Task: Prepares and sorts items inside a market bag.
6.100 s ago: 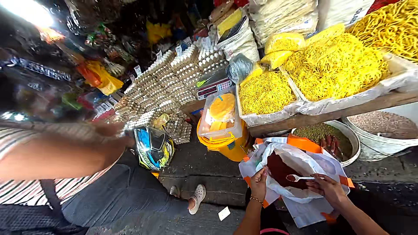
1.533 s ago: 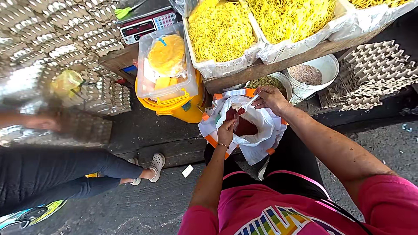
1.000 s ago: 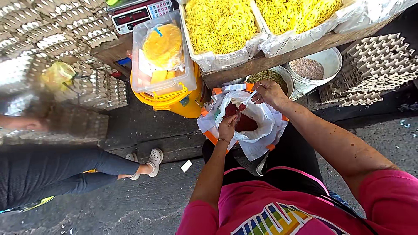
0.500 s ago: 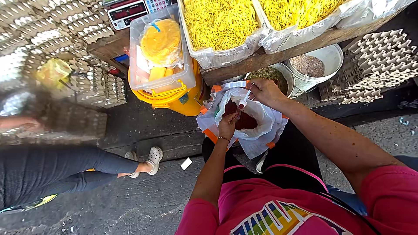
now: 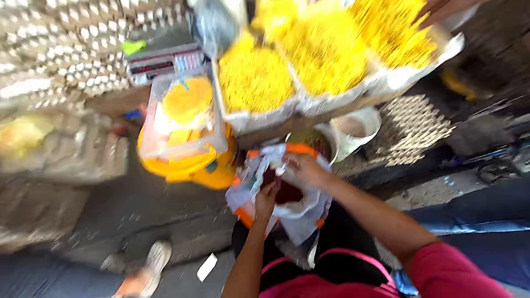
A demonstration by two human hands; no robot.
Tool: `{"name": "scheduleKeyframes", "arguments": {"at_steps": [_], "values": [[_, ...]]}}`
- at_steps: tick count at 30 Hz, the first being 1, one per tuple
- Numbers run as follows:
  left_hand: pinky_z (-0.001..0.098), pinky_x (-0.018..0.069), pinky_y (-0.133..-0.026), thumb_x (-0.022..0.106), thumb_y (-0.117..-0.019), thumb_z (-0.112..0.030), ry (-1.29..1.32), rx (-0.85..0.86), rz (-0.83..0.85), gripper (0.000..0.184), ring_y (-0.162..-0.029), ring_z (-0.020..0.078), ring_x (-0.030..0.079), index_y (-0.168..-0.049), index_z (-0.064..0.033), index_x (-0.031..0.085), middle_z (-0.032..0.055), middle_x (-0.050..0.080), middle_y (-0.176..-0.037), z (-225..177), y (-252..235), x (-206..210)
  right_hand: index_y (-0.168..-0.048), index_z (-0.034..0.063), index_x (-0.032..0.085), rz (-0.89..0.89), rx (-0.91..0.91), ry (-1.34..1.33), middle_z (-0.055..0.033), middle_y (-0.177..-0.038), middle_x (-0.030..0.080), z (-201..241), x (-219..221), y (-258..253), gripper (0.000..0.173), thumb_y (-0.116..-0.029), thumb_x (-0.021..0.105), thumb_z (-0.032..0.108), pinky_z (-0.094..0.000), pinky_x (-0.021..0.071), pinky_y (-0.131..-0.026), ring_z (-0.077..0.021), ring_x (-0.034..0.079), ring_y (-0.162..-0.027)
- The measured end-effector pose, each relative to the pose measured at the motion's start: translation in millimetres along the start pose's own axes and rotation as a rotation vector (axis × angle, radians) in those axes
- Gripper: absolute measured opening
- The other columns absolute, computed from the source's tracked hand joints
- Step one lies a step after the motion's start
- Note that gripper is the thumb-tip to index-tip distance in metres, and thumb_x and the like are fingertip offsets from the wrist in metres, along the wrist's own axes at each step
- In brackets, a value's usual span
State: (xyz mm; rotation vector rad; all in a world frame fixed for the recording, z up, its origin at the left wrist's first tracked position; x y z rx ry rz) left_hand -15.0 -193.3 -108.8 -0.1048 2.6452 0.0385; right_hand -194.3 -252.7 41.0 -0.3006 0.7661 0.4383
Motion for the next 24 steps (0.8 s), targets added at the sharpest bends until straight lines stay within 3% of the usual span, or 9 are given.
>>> {"name": "scheduleKeyframes", "arguments": {"at_steps": [2,6,9,14,21,24], "values": [[0.0429,0.0494,-0.109,0.057,-0.1029,-0.010,0.061,-0.028,0.004,0.029,-0.118,0.0261,0.068,-0.126,0.0050,0.068,0.0199,0.070,-0.124,-7,0,-2,-0.126,0.0021,0.067,-0.018,0.029,-0.038,-0.0166,-0.115,0.072,-4,-3,-2,0.031,-0.1081,0.046,0.017,-0.0477,0.0531,-0.101,-0.0277,0.069,-0.109],[0.0406,0.0505,-0.106,0.058,-0.1017,-0.005,0.163,-0.030,-0.065,0.027,-0.114,0.0258,0.069,-0.123,0.0079,0.068,0.0220,0.071,-0.119,-9,1,-4,-0.132,0.0026,0.063,0.058,0.035,0.096,-0.0182,-0.127,0.068,-4,1,1,0.033,-0.1064,0.043,0.009,-0.0506,0.0507,-0.105,-0.0320,0.066,-0.118],[0.0376,0.0513,-0.104,0.058,-0.1022,-0.005,0.209,-0.028,-0.083,0.025,-0.111,0.0220,0.070,-0.121,0.0074,0.069,0.0205,0.072,-0.117,-16,2,-6,-0.131,0.0033,0.064,0.110,0.002,0.168,-0.0194,-0.127,0.067,-8,21,5,0.033,-0.1061,0.044,0.008,-0.0516,0.0513,-0.103,-0.0338,0.066,-0.119],[0.0338,0.0519,-0.103,0.058,-0.1016,-0.004,0.251,0.008,-0.103,0.024,-0.109,0.0182,0.070,-0.120,0.0072,0.070,0.0190,0.073,-0.116,-28,7,-13,-0.145,0.0053,0.054,0.221,0.024,0.240,-0.0214,-0.133,0.064,-6,47,8,0.039,-0.1088,0.043,0.014,-0.0528,0.0484,-0.107,-0.0374,0.062,-0.124],[0.0318,0.0531,-0.101,0.059,-0.1017,-0.006,0.282,0.074,-0.128,0.024,-0.107,0.0145,0.071,-0.119,0.0050,0.071,0.0159,0.074,-0.114,-39,8,-21,-0.129,-0.0004,0.062,0.246,-0.037,0.348,-0.0231,-0.125,0.066,14,44,7,0.030,-0.1048,0.046,0.007,-0.0534,0.0502,-0.102,-0.0389,0.063,-0.120],[0.0346,0.0513,-0.105,0.059,-0.1016,-0.005,0.277,0.070,-0.109,0.026,-0.114,0.0184,0.069,-0.124,0.0051,0.069,0.0175,0.072,-0.121,-36,7,-18,-0.126,-0.0012,0.063,0.249,-0.051,0.388,-0.0233,-0.123,0.066,18,39,6,0.028,-0.1042,0.047,0.007,-0.0534,0.0508,-0.101,-0.0391,0.064,-0.119]]}}
Point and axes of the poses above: each hand's wrist, its own y-axis away from the middle knuckle, its own x-axis out of the palm, z = x × y, the point moved 2 cm from there along -y, towards the middle knuckle
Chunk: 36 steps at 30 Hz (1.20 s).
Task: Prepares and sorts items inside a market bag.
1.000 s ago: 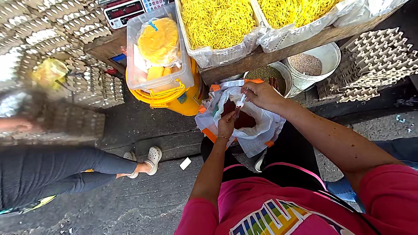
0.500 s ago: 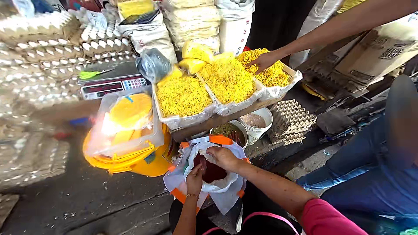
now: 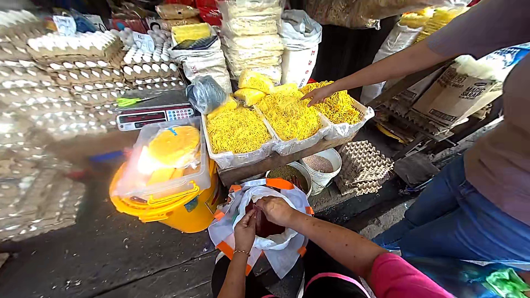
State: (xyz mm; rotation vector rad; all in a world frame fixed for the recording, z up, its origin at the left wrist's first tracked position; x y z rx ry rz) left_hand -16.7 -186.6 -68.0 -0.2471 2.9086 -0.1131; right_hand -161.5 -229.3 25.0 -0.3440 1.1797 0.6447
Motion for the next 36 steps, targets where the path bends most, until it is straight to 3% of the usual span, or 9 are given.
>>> {"name": "scheduleKeyframes", "arguments": {"at_steps": [4,6,9,13,19,26,31,34,36], "values": [[0.0398,0.0427,-0.116,0.067,-0.0968,-0.007,-0.092,0.007,0.083,0.048,-0.135,0.0239,0.056,-0.143,0.0011,0.056,0.0182,0.058,-0.144,10,0,-3,-0.125,-0.0014,0.064,-0.101,0.033,-0.015,-0.0231,-0.121,0.067,6,-6,6,0.030,-0.1059,0.047,0.015,-0.0537,0.0518,-0.099,-0.0384,0.065,-0.118],[0.0435,0.0394,-0.118,0.069,-0.0962,-0.010,-0.147,0.017,0.110,0.052,-0.139,0.0283,0.052,-0.144,0.0018,0.054,0.0203,0.055,-0.147,13,1,-3,-0.127,-0.0010,0.063,-0.064,0.064,-0.012,-0.0236,-0.123,0.067,5,-1,10,0.030,-0.1050,0.050,0.015,-0.0571,0.0509,-0.100,-0.0399,0.064,-0.119],[0.0462,0.0399,-0.117,0.067,-0.0977,-0.011,-0.156,-0.005,0.132,0.048,-0.136,0.0310,0.054,-0.142,0.0027,0.056,0.0214,0.058,-0.144,9,2,-1,-0.126,-0.0012,0.062,0.032,0.102,0.009,-0.0245,-0.123,0.066,3,1,12,0.028,-0.1018,0.054,0.010,-0.0603,0.0504,-0.098,-0.0421,0.063,-0.119],[0.0427,0.0458,-0.113,0.067,-0.0969,-0.007,-0.075,-0.002,0.135,0.040,-0.128,0.0266,0.062,-0.135,0.0048,0.061,0.0204,0.065,-0.135,5,4,4,-0.123,-0.0010,0.063,0.026,0.092,-0.008,-0.0243,-0.120,0.067,5,-2,17,0.027,-0.1044,0.053,0.016,-0.0590,0.0510,-0.097,-0.0411,0.064,-0.116],[0.0486,0.0508,-0.104,0.067,-0.0976,-0.009,-0.183,-0.014,0.154,0.021,-0.109,0.0293,0.070,-0.112,0.0052,0.073,0.0207,0.073,-0.111,-1,8,7,-0.126,0.0012,0.064,0.114,0.069,-0.060,-0.0228,-0.122,0.068,8,19,22,0.028,-0.0998,0.059,0.009,-0.0610,0.0503,-0.099,-0.0407,0.065,-0.117],[0.0496,0.0518,-0.102,0.068,-0.0970,-0.010,-0.300,-0.056,0.146,0.021,-0.107,0.0300,0.070,-0.112,0.0030,0.073,0.0197,0.073,-0.110,17,5,-4,-0.125,-0.0008,0.065,0.110,0.098,-0.168,-0.0247,-0.124,0.067,-9,34,22,0.029,-0.1064,0.048,0.013,-0.0591,0.0474,-0.104,-0.0409,0.063,-0.121],[0.0524,0.0500,-0.102,0.063,-0.0995,-0.012,-0.404,-0.126,0.145,0.021,-0.108,0.0315,0.069,-0.114,0.0011,0.073,0.0191,0.073,-0.110,21,-2,-12,-0.130,0.0033,0.067,0.206,0.223,-0.137,-0.0227,-0.137,0.061,-36,55,19,0.035,-0.1098,0.044,0.021,-0.0565,0.0431,-0.111,-0.0390,0.056,-0.131],[0.0523,0.0511,-0.100,0.063,-0.0997,-0.011,-0.364,-0.064,0.068,0.022,-0.107,0.0327,0.069,-0.114,0.0031,0.071,0.0206,0.072,-0.110,19,-3,-11,-0.132,0.0067,0.067,0.190,0.270,-0.117,-0.0233,-0.141,0.055,-40,57,22,0.035,-0.1088,0.047,0.023,-0.0558,0.0434,-0.110,-0.0410,0.052,-0.132],[0.0514,0.0523,-0.100,0.062,-0.0992,-0.008,-0.297,0.063,-0.028,0.022,-0.106,0.0339,0.069,-0.115,0.0059,0.071,0.0228,0.072,-0.111,15,-1,-9,-0.130,0.0069,0.069,0.104,0.242,-0.137,-0.0238,-0.137,0.057,-41,57,23,0.033,-0.1078,0.050,0.021,-0.0542,0.0443,-0.109,-0.0408,0.054,-0.129]]}}
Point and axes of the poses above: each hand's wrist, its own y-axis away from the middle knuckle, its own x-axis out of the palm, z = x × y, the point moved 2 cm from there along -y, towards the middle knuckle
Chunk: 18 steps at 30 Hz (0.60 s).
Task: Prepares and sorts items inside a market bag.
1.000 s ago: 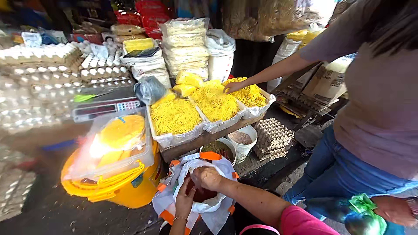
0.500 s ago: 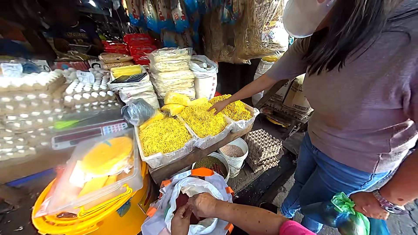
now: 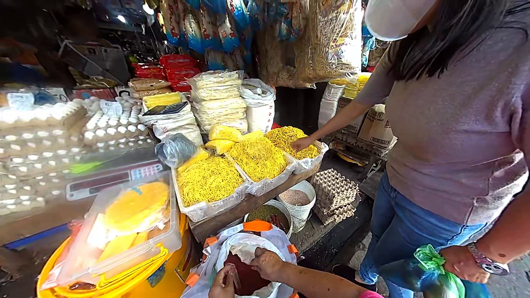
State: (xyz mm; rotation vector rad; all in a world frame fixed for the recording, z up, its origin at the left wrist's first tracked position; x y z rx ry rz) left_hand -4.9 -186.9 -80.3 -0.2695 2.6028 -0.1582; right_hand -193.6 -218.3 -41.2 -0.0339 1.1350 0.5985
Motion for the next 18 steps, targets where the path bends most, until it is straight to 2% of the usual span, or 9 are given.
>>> {"name": "scheduleKeyframes", "arguments": {"at_steps": [3,6,8,10,12,15,18], "values": [[0.0497,0.0542,-0.098,0.061,-0.0999,-0.008,0.053,0.111,-0.106,0.022,-0.105,0.0340,0.070,-0.113,0.0073,0.070,0.0242,0.071,-0.112,-4,3,0,-0.129,0.0048,0.069,-0.099,-0.070,-0.031,-0.0238,-0.134,0.059,2,-1,0,0.031,-0.1061,0.051,0.015,-0.0516,0.0469,-0.108,-0.0389,0.058,-0.125],[0.0510,0.0544,-0.097,0.061,-0.1000,-0.007,0.016,0.134,-0.100,0.022,-0.104,0.0363,0.070,-0.113,0.0077,0.070,0.0260,0.070,-0.113,0,8,-2,-0.131,0.0007,0.066,-0.087,-0.102,-0.034,-0.0234,-0.139,0.056,3,5,-3,0.031,-0.1051,0.051,0.009,-0.0501,0.0470,-0.109,-0.0380,0.058,-0.127],[0.0531,0.0524,-0.101,0.059,-0.1000,-0.006,-0.063,0.143,0.003,0.022,-0.108,0.0381,0.069,-0.113,0.0066,0.071,0.0261,0.070,-0.114,8,16,-2,-0.137,0.0000,0.061,-0.017,-0.095,-0.031,-0.0233,-0.148,0.051,-3,14,-3,0.035,-0.1047,0.055,0.012,-0.0523,0.0460,-0.110,-0.0389,0.056,-0.131],[0.0552,0.0479,-0.107,0.058,-0.1016,-0.011,-0.221,0.093,0.206,0.027,-0.118,0.0395,0.065,-0.120,0.0041,0.070,0.0253,0.069,-0.122,16,25,-1,-0.140,0.0011,0.060,0.067,-0.064,-0.019,-0.0238,-0.154,0.047,-11,26,0,0.042,-0.1017,0.062,0.016,-0.0581,0.0434,-0.112,-0.0417,0.053,-0.135],[0.0554,0.0438,-0.112,0.059,-0.1020,-0.016,-0.386,-0.009,0.366,0.032,-0.128,0.0382,0.060,-0.129,-0.0012,0.068,0.0220,0.064,-0.135,21,40,-3,-0.134,-0.0024,0.064,0.162,-0.065,0.003,-0.0265,-0.148,0.052,-15,36,11,0.041,-0.0993,0.066,0.019,-0.0620,0.0411,-0.112,-0.0438,0.051,-0.136],[0.0534,0.0411,-0.114,0.058,-0.1019,-0.016,-0.477,-0.013,0.358,0.033,-0.132,0.0345,0.057,-0.131,-0.0053,0.069,0.0174,0.062,-0.140,15,61,-17,-0.130,-0.0033,0.066,0.223,-0.144,0.027,-0.0263,-0.143,0.057,-20,39,27,0.036,-0.1041,0.058,0.020,-0.0596,0.0387,-0.114,-0.0417,0.052,-0.136],[0.0526,0.0392,-0.116,0.058,-0.1016,-0.015,-0.478,0.031,0.265,0.031,-0.133,0.0346,0.057,-0.129,-0.0044,0.070,0.0175,0.062,-0.140,6,84,-39,-0.131,-0.0013,0.066,0.116,-0.157,-0.026,-0.0218,-0.142,0.060,-33,34,49,0.033,-0.1052,0.054,0.015,-0.0538,0.0390,-0.116,-0.0371,0.054,-0.136]]}}
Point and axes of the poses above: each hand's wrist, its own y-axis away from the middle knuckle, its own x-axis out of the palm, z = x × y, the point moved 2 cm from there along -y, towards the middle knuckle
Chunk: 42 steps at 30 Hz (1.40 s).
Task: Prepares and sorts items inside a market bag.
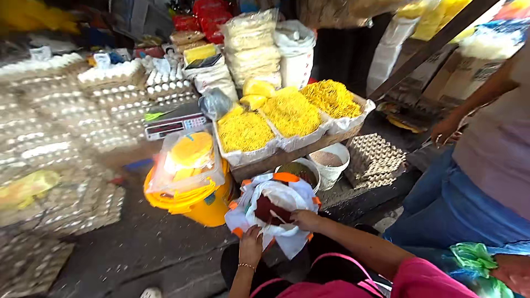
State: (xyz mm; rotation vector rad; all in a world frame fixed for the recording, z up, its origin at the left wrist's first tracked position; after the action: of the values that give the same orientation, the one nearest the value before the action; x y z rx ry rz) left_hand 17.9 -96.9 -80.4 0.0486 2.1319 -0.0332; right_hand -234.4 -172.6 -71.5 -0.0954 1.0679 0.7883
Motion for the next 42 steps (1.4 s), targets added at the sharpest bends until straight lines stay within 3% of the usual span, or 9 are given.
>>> {"name": "scheduleKeyframes", "arguments": {"at_steps": [6,10,13,17,23,30,33,36,42], "values": [[0.0595,0.0386,-0.114,0.061,-0.0999,-0.014,-0.052,-0.023,-0.135,0.026,-0.129,0.0364,0.060,-0.120,-0.0042,0.075,0.0177,0.066,-0.133,22,72,-22,-0.128,-0.0009,0.067,-0.316,0.105,-0.060,-0.0209,-0.137,0.063,-45,5,47,0.032,-0.1053,0.049,0.013,-0.0519,0.0457,-0.111,-0.0355,0.060,-0.130],[0.0650,0.0305,-0.117,0.061,-0.1002,-0.020,-0.083,-0.008,-0.124,0.026,-0.129,0.0339,0.061,-0.116,-0.0086,0.077,0.0121,0.070,-0.130,21,99,-24,-0.127,-0.0013,0.069,-0.366,0.090,-0.005,-0.0222,-0.135,0.064,-60,31,65,0.032,-0.1042,0.050,0.012,-0.0524,0.0454,-0.112,-0.0371,0.061,-0.129],[0.0676,0.0192,-0.121,0.054,-0.1041,-0.026,-0.102,-0.139,0.015,0.031,-0.136,0.0310,0.055,-0.123,-0.0123,0.074,0.0089,0.067,-0.136,23,112,-26,-0.121,-0.0023,0.072,-0.404,0.021,0.019,-0.0249,-0.130,0.067,-52,45,77,0.030,-0.1022,0.051,0.008,-0.0557,0.0469,-0.110,-0.0410,0.062,-0.126],[0.0624,0.0236,-0.121,0.049,-0.1063,-0.026,-0.047,-0.235,0.044,0.034,-0.140,0.0310,0.051,-0.123,-0.0096,0.074,0.0091,0.065,-0.138,54,131,-4,-0.127,-0.0042,0.068,-0.386,0.056,0.005,-0.0266,-0.135,0.064,-54,54,62,0.034,-0.1036,0.047,0.008,-0.0558,0.0450,-0.111,-0.0434,0.059,-0.129],[0.0628,0.0231,-0.121,0.050,-0.1049,-0.024,0.020,-0.238,-0.061,0.033,-0.138,0.0312,0.053,-0.119,-0.0096,0.076,0.0084,0.067,-0.135,29,133,-12,-0.132,-0.0007,0.066,-0.222,-0.005,0.108,-0.0251,-0.136,0.063,-58,56,51,0.035,-0.1046,0.045,0.008,-0.0590,0.0417,-0.112,-0.0433,0.058,-0.130],[0.0665,0.0326,-0.115,0.058,-0.0990,-0.019,-0.036,-0.156,-0.320,0.025,-0.129,0.0326,0.061,-0.109,-0.0110,0.080,0.0077,0.071,-0.128,1,154,-30,-0.120,-0.0016,0.072,-0.308,-0.118,0.092,-0.0233,-0.121,0.071,-66,55,60,0.028,-0.1030,0.052,0.009,-0.0612,0.0489,-0.103,-0.0418,0.067,-0.116],[0.0691,0.0300,-0.115,0.062,-0.0973,-0.020,-0.028,-0.216,-0.293,0.025,-0.134,0.0390,0.055,-0.112,-0.0104,0.079,0.0132,0.066,-0.135,4,157,-28,-0.121,-0.0019,0.071,-0.333,-0.118,0.059,-0.0232,-0.122,0.070,-59,62,63,0.029,-0.1032,0.053,0.012,-0.0613,0.0480,-0.104,-0.0418,0.067,-0.116],[0.0706,0.0233,-0.117,0.064,-0.0971,-0.029,-0.020,-0.373,-0.130,0.035,-0.146,0.0446,0.039,-0.125,-0.0109,0.074,0.0181,0.053,-0.151,17,161,-19,-0.121,-0.0002,0.073,-0.343,-0.103,0.036,-0.0220,-0.125,0.070,-44,65,66,0.031,-0.1030,0.056,0.018,-0.0655,0.0443,-0.107,-0.0419,0.065,-0.121],[0.0772,0.0204,-0.113,0.060,-0.0964,-0.037,-0.083,-0.471,-0.112,0.034,-0.146,0.0479,0.037,-0.121,-0.0207,0.077,0.0069,0.059,-0.148,34,166,-3,-0.119,0.0044,0.076,-0.227,-0.018,0.113,-0.0193,-0.128,0.070,-42,64,62,0.033,-0.0965,0.061,0.025,-0.0714,0.0370,-0.109,-0.0419,0.061,-0.128]]}}
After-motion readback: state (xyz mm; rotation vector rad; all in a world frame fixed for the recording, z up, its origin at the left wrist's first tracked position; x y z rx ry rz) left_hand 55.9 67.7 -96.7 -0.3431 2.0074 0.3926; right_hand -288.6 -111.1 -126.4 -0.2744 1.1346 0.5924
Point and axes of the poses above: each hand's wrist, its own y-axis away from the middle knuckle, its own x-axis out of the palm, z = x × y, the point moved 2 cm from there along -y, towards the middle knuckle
